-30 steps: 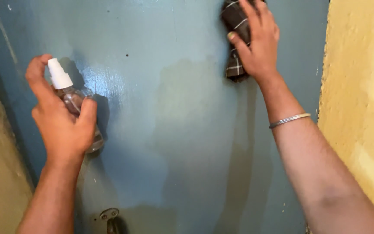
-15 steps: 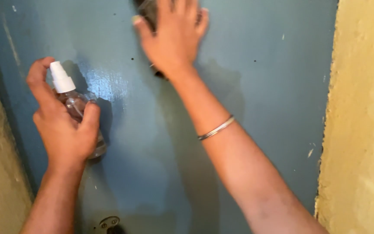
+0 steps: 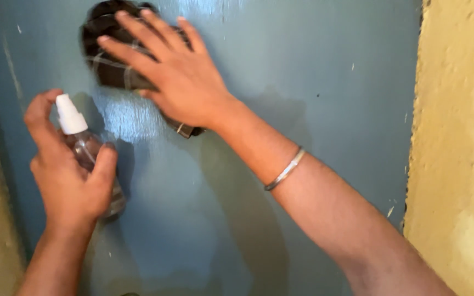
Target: The person sprays a liquid from a small bottle onto a blue metal door and wipes the surface with a dark checkered cloth. The person repeatedly sprays and wipes different areas of the door, including around the latch and handle.
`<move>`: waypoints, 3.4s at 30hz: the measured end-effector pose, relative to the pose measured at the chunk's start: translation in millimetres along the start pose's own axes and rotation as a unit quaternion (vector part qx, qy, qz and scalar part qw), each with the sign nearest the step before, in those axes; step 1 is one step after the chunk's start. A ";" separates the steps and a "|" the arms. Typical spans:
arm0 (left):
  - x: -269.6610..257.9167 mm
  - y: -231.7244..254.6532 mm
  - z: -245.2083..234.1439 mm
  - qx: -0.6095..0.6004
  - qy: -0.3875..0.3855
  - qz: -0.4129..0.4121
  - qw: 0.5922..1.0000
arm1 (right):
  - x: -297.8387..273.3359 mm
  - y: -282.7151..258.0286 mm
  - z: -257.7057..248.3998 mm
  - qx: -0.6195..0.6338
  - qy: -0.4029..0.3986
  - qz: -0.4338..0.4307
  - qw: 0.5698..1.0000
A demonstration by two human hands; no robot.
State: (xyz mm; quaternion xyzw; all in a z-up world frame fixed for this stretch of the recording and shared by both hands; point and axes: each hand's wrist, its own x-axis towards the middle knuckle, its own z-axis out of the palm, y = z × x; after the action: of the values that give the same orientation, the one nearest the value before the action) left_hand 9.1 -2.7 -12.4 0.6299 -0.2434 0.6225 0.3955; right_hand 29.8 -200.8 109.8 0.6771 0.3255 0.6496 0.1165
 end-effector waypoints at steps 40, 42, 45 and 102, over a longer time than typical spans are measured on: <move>1.3 1.7 1.1 -0.024 0.012 -0.012 1.000 | -10.4 -59.7 13.2 -0.001 0.071 0.103 0.992; 0.6 0.9 0.4 -0.020 0.012 0.005 1.000 | -19.8 -64.6 10.9 0.028 0.057 0.040 0.997; 0.8 -0.9 0.6 -0.012 0.013 0.002 1.000 | -44.6 -53.9 4.9 0.043 0.045 -0.033 0.998; -2.4 -7.5 -3.2 -0.054 -0.017 0.013 0.998 | -116.9 79.0 -11.3 -0.062 0.114 0.194 0.972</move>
State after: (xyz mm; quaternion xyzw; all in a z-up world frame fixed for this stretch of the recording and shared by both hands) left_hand 12.9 3.7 -16.5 0.6146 -0.2913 0.6027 0.4173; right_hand 48.5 -333.2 63.2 0.6400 0.1585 0.7518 -0.0081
